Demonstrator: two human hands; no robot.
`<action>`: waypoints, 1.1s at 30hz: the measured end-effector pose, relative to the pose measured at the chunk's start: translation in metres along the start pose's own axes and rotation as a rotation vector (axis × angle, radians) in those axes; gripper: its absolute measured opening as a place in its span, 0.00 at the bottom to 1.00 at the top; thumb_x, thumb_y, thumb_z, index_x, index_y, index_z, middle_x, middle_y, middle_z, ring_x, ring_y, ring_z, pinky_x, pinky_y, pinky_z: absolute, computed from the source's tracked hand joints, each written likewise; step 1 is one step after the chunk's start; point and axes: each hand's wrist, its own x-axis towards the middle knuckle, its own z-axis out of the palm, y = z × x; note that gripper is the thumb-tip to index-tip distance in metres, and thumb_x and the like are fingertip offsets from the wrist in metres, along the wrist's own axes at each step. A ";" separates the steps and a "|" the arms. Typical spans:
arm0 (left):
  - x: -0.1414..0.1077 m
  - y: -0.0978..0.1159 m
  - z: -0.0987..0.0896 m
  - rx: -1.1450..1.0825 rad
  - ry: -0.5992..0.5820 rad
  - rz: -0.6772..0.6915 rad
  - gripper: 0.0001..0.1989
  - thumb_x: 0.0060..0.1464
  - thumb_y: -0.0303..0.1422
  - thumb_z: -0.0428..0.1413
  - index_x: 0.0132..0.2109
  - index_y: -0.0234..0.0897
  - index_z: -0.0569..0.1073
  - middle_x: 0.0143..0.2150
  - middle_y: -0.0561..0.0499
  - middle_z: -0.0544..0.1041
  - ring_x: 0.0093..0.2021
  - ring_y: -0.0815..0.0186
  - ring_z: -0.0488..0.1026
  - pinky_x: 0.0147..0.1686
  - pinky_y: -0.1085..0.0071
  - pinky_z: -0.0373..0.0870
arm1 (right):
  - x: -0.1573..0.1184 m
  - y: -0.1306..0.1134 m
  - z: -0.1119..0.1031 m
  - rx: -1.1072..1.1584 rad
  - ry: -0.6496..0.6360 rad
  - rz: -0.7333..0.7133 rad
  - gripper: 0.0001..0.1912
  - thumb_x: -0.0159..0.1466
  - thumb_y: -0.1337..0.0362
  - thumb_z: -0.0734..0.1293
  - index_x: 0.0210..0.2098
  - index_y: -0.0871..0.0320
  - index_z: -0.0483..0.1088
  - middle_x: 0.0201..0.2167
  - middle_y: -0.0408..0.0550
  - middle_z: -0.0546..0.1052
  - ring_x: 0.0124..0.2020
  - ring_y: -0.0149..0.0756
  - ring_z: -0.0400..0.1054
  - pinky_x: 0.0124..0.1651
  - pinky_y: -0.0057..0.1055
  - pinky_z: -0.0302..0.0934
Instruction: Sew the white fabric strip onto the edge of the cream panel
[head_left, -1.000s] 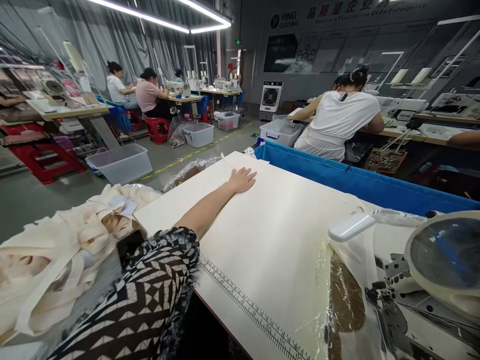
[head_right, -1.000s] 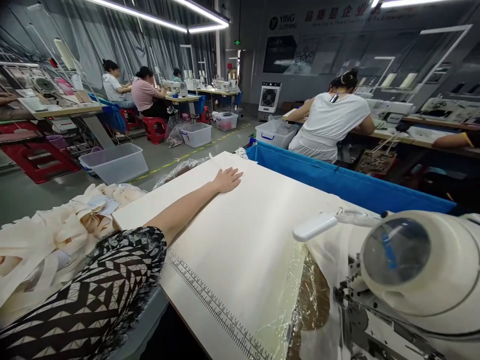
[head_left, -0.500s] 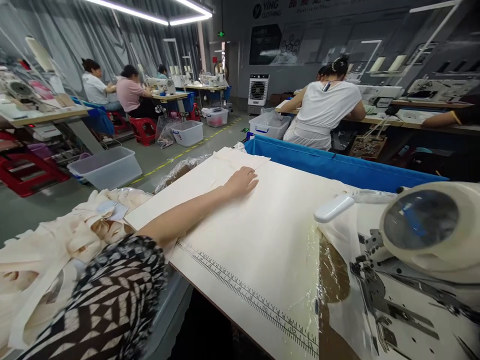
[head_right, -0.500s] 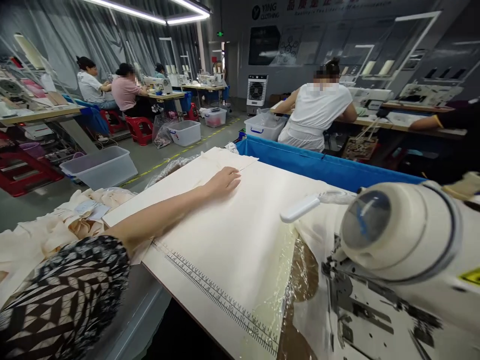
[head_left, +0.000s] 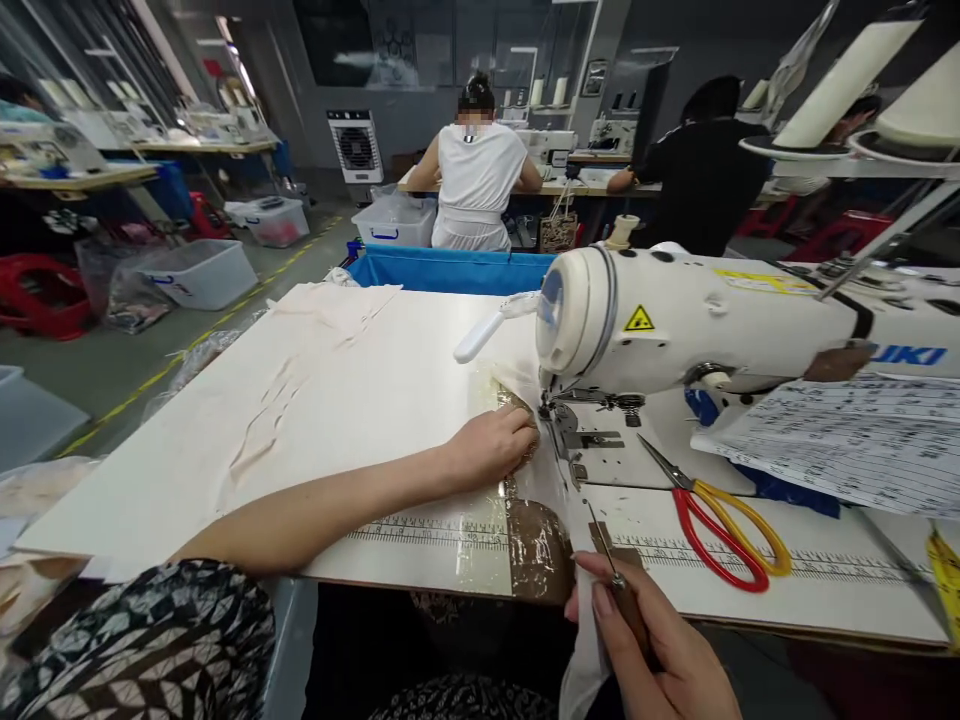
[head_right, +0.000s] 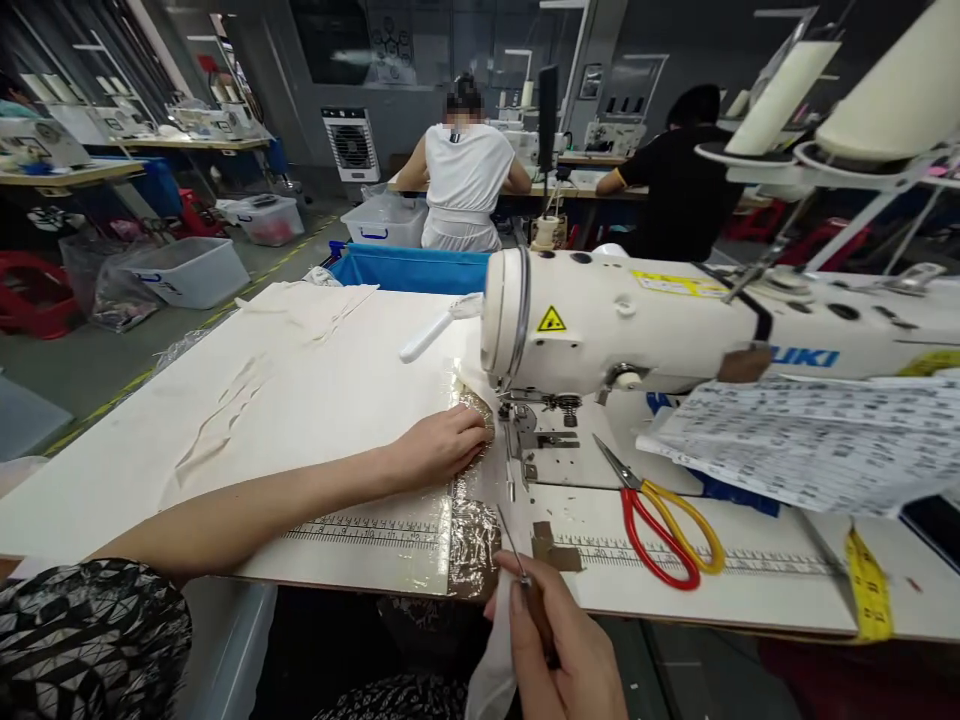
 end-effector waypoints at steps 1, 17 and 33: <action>0.006 0.001 0.004 0.023 -0.006 -0.001 0.11 0.66 0.25 0.46 0.46 0.29 0.73 0.42 0.42 0.74 0.42 0.60 0.71 0.40 0.65 0.74 | 0.003 -0.004 0.001 -0.003 0.002 -0.061 0.15 0.70 0.52 0.61 0.49 0.49 0.73 0.31 0.42 0.79 0.35 0.33 0.75 0.30 0.20 0.63; 0.020 -0.012 0.026 -0.152 0.185 -0.148 0.08 0.65 0.31 0.51 0.38 0.36 0.73 0.39 0.47 0.75 0.40 0.63 0.72 0.32 0.70 0.73 | 0.022 0.014 0.009 -0.237 -0.037 -0.637 0.17 0.70 0.70 0.53 0.56 0.56 0.62 0.38 0.47 0.81 0.33 0.33 0.77 0.32 0.24 0.68; 0.023 -0.026 0.025 -0.483 0.266 -0.116 0.10 0.62 0.38 0.55 0.35 0.39 0.75 0.36 0.47 0.79 0.39 0.64 0.77 0.36 0.69 0.75 | 0.079 0.041 0.031 -0.666 0.344 -0.474 0.18 0.73 0.68 0.53 0.49 0.62 0.73 0.33 0.48 0.81 0.28 0.33 0.75 0.26 0.30 0.59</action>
